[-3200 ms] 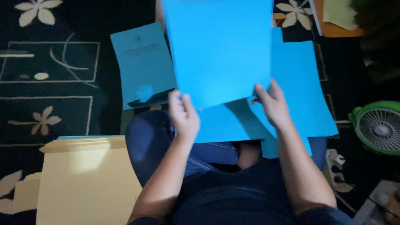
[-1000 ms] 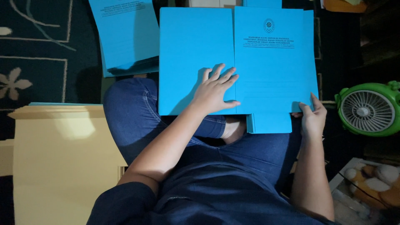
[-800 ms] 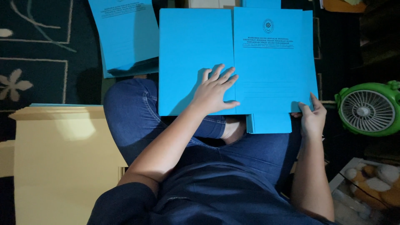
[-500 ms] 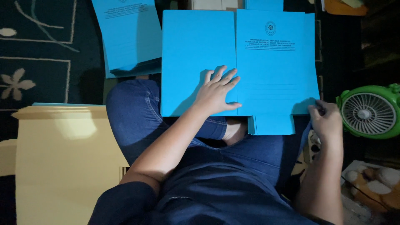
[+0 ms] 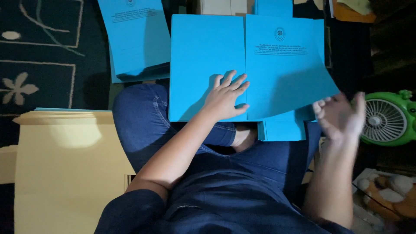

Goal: The person sits cross-legged on a rug and folds a stack of blue paper sheets by hand. They repeatedly smooth the creases, lift the stack to check alignment, and place a printed blue sheet into the fold to create a cover.

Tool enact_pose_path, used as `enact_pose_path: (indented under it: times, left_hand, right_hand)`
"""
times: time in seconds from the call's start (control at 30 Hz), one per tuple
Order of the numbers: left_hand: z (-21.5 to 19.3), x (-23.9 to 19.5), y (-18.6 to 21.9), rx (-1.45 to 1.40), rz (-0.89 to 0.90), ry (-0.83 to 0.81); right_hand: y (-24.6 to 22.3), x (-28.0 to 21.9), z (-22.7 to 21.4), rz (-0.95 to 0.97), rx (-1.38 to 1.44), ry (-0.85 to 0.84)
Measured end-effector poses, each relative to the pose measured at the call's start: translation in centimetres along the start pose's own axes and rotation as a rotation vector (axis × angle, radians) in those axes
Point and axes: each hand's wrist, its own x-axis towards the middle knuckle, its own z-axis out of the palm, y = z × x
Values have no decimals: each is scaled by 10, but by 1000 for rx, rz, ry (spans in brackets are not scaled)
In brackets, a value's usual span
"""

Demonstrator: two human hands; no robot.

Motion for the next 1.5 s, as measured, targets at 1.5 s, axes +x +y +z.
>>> enact_pose_path:
  times: [1.5]
  left_hand:
    - [-23, 50, -33, 82, -392, 2]
  right_hand:
    - [173, 57, 47, -515, -2267, -621]
